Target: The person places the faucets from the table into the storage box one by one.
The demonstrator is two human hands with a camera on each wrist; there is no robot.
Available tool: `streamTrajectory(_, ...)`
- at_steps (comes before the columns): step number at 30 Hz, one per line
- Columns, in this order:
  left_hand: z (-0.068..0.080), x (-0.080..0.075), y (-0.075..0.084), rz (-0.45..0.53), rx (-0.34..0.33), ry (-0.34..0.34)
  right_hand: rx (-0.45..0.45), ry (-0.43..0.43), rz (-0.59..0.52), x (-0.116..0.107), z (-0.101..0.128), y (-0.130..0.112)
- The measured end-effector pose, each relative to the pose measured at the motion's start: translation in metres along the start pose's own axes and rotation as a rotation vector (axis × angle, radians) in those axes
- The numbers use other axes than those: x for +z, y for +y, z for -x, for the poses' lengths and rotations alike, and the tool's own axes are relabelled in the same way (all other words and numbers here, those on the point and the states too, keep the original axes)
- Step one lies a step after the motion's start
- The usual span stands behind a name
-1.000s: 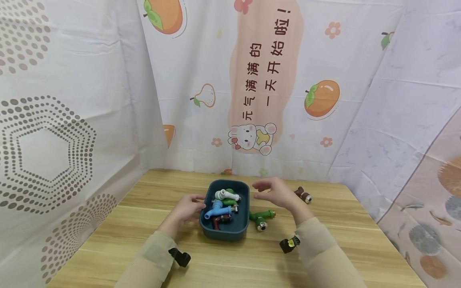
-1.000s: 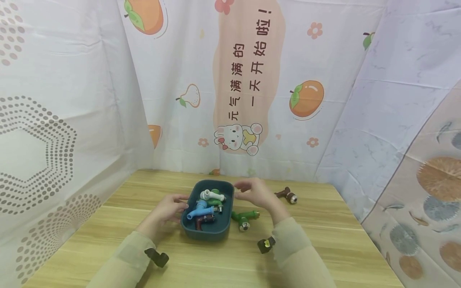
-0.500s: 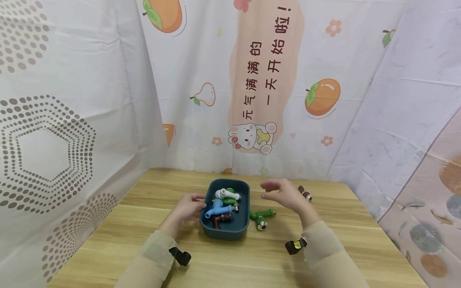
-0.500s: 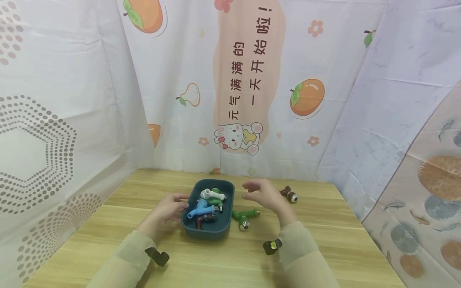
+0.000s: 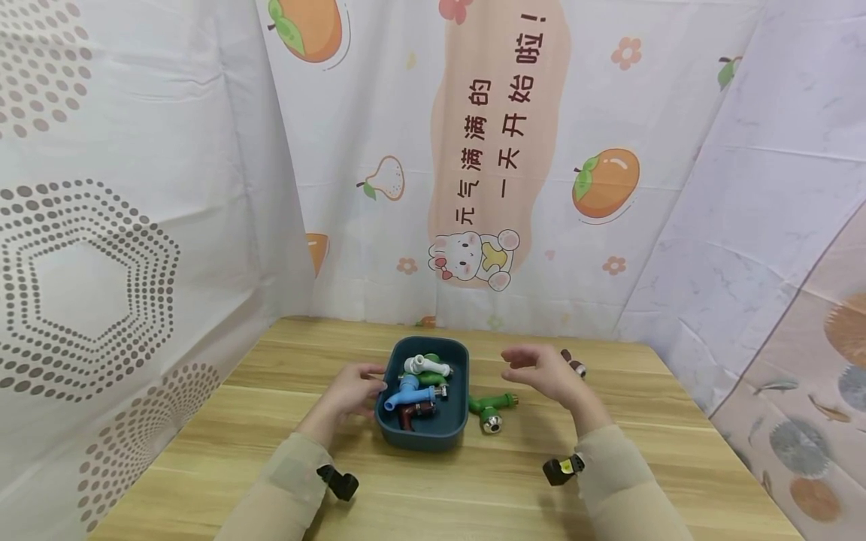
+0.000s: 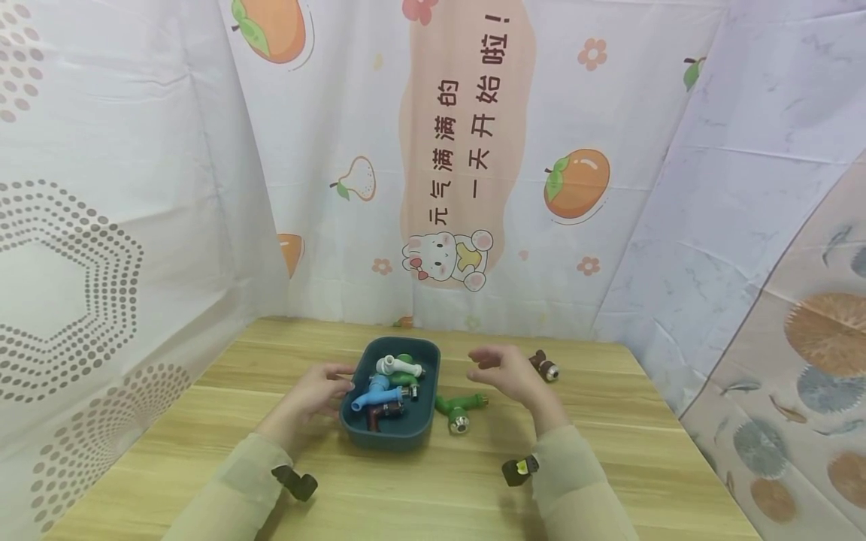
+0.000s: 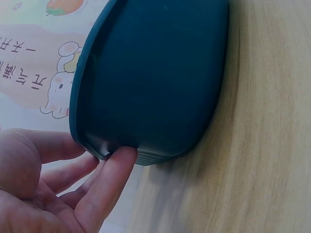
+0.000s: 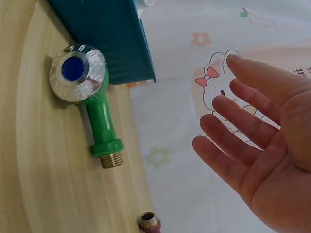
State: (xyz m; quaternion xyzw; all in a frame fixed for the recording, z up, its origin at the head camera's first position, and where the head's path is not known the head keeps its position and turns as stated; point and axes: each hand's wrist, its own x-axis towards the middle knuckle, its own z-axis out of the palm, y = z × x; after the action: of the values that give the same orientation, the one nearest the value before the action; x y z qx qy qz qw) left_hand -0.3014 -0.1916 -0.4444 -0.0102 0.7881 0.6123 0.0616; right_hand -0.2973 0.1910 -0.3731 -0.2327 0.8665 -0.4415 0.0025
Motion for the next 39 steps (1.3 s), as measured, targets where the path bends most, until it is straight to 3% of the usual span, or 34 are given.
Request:
streamTrajectory(3,0.001,0.000,0.001,-0.003,-0.004,0.000,0.004,-0.002,-0.019,0.000,0.003,0.002)
streamTrajectory(8,0.001,0.000,0.000,0.003,-0.004,-0.003,0.018,0.007,-0.046,0.003,-0.004,0.035)
streamTrajectory(17,0.000,0.001,0.000,0.006,-0.003,-0.002,0.088,0.003,-0.081,0.008,-0.002,0.054)
streamTrajectory(39,0.001,0.001,0.001,0.009,-0.004,0.005,0.099,0.006,-0.040,0.017,0.003,0.072)
